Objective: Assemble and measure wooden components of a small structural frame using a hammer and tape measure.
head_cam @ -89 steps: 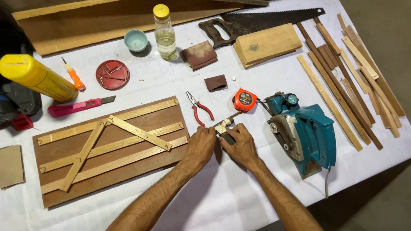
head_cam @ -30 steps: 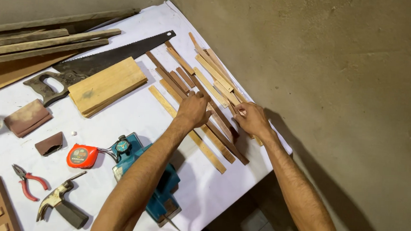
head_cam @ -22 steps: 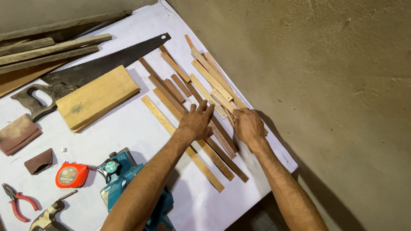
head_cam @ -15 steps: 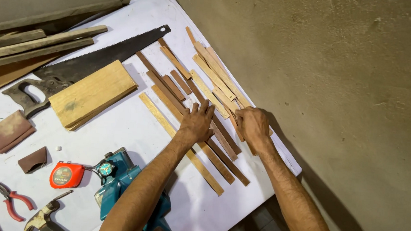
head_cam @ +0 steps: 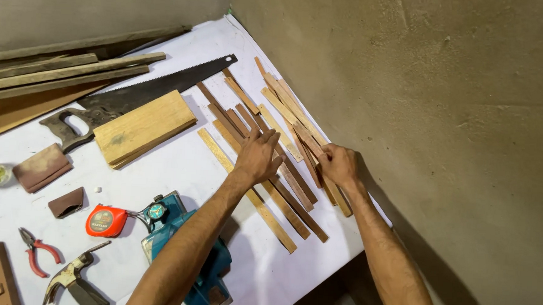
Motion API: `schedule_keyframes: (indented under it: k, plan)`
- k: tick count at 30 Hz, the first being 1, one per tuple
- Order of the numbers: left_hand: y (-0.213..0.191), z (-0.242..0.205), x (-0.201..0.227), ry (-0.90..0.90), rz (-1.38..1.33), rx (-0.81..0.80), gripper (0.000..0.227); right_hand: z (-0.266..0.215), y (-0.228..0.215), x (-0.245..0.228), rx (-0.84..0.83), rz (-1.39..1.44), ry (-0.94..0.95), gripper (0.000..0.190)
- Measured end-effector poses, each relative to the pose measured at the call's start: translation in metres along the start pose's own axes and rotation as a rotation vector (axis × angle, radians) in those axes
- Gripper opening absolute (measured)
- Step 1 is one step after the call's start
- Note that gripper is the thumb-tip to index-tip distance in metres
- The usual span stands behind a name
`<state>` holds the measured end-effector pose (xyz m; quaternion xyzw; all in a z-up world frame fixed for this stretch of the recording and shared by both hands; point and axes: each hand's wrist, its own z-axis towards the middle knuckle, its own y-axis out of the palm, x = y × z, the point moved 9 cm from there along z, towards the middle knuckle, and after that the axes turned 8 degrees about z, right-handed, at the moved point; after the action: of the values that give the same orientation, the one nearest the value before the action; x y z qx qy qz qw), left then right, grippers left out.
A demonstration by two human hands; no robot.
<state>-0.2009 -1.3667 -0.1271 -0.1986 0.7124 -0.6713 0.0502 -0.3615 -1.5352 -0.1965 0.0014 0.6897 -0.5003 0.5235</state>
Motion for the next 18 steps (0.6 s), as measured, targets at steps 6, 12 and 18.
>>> schedule_keyframes:
  k: [6, 12, 18]
  plan:
    - [-0.073, -0.050, -0.001, -0.117, -0.360, 0.141, 0.060, -0.029, -0.031, -0.108, -0.023, 0.703, 0.162, 0.025]
    - [-0.126, -0.111, -0.003, 0.151, -1.395, 0.164, 0.058, -0.077, -0.019, -0.234, -0.435, 1.037, 0.160, 0.024]
    - [-0.169, -0.173, -0.040, 0.100, -1.405, 0.330, 0.046, -0.099, 0.018, -0.299, -0.574, 1.222, 0.124, 0.029]
